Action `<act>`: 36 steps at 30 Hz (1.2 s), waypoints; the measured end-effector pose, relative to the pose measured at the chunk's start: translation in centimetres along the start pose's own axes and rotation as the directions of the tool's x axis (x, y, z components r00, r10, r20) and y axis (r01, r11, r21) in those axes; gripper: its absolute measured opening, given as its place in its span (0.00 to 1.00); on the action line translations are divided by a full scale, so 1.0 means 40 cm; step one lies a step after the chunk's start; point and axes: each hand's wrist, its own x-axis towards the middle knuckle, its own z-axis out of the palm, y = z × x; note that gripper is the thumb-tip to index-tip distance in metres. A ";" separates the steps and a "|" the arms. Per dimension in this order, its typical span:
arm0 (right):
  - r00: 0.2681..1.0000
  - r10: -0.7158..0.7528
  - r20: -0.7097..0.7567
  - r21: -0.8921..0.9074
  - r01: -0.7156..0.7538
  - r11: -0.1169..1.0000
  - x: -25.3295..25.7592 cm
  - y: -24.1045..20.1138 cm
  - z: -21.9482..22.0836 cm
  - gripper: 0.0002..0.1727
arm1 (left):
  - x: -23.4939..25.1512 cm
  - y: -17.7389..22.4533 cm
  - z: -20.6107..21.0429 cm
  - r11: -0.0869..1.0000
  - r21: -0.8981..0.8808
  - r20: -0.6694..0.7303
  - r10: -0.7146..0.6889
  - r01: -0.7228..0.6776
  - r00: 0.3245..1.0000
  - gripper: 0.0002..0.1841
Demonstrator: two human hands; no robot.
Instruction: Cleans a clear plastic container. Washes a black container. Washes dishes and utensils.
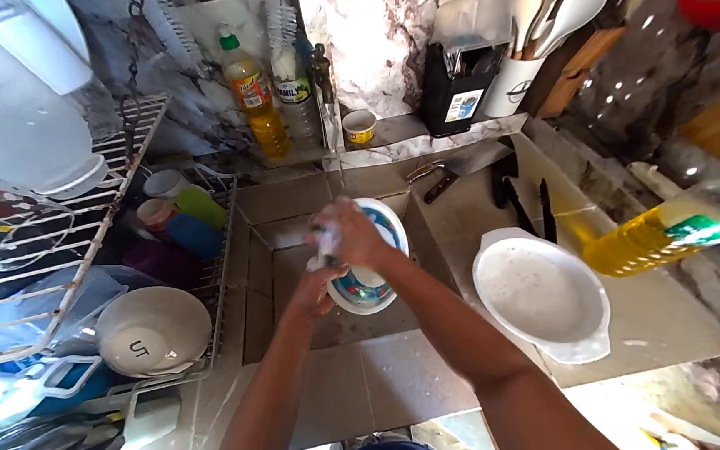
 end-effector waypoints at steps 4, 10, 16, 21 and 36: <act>0.932 0.357 -0.061 0.272 -0.329 0.904 -0.092 0.103 0.004 0.30 | 0.024 -0.029 -0.032 0.944 -0.296 -0.105 0.122 -0.148 0.987 0.17; 0.979 0.190 -0.074 -0.196 -0.201 0.960 -0.091 -0.064 0.122 0.29 | 0.054 -0.061 -0.003 0.948 -0.285 -0.168 0.099 -0.145 0.981 0.19; 0.854 0.498 0.154 -0.032 -0.499 0.866 0.088 0.082 -0.029 0.27 | 0.050 -0.061 0.010 0.943 -0.284 -0.096 0.152 -0.174 0.984 0.16; 0.748 0.635 -0.195 0.334 -0.558 0.760 -0.096 0.052 0.061 0.25 | 0.100 -0.061 -0.024 0.900 -0.377 -0.091 0.199 -0.219 0.976 0.17; 0.538 0.837 -0.099 0.147 -0.824 0.547 0.052 0.109 -0.101 0.30 | 0.217 -0.059 0.026 0.958 -0.216 -0.236 0.134 -0.187 0.962 0.14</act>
